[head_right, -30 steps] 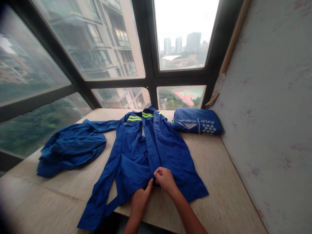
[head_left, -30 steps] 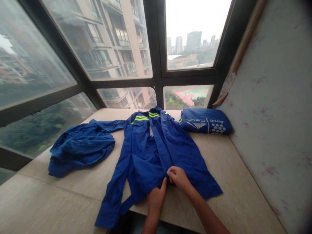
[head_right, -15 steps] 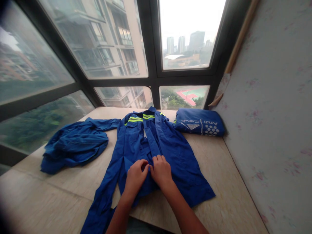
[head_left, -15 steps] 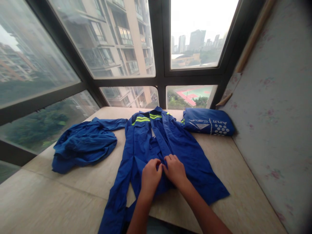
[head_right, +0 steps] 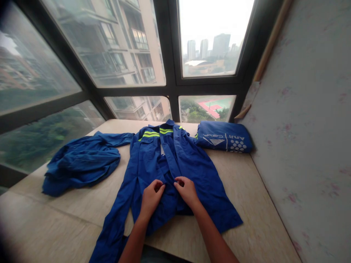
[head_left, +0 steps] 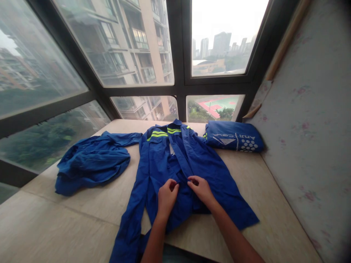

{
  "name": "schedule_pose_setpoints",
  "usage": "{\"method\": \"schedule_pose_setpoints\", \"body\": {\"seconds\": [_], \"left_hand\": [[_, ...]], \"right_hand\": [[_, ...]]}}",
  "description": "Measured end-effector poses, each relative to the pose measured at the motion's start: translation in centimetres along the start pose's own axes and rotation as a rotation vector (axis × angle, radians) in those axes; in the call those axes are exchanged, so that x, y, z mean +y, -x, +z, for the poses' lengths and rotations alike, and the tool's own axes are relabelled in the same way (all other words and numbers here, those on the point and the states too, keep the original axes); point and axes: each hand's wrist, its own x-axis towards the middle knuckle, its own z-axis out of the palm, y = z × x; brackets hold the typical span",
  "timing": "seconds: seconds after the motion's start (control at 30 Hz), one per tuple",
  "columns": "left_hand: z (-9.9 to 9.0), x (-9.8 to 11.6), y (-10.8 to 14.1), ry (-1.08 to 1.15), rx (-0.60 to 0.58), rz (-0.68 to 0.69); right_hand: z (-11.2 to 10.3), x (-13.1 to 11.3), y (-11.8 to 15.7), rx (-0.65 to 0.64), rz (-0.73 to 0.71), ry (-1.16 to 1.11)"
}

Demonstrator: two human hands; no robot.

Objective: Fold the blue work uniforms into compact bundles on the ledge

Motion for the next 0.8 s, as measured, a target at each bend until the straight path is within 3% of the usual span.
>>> {"method": "schedule_pose_setpoints", "body": {"seconds": [0.17,0.27,0.4,0.57,0.8], "left_hand": [[0.9,2.4,-0.6,0.184,0.088,-0.035],[2.5,3.0,-0.7,0.152,0.076,-0.027],[4.2,2.0,0.7,0.069,0.053,-0.042],[4.3,0.6,2.1,0.032,0.019,-0.047],[3.8,0.0,1.7,0.173,-0.041,-0.055]], "right_hand": [[0.2,-0.3,0.2,-0.017,0.023,-0.029],[0.5,-0.3,0.6,-0.018,0.011,0.047],[0.6,0.0,1.1,0.046,0.038,0.060],[0.7,0.2,1.7,0.136,0.059,-0.022],[1.2,0.1,3.1,0.081,-0.160,0.153]]}}
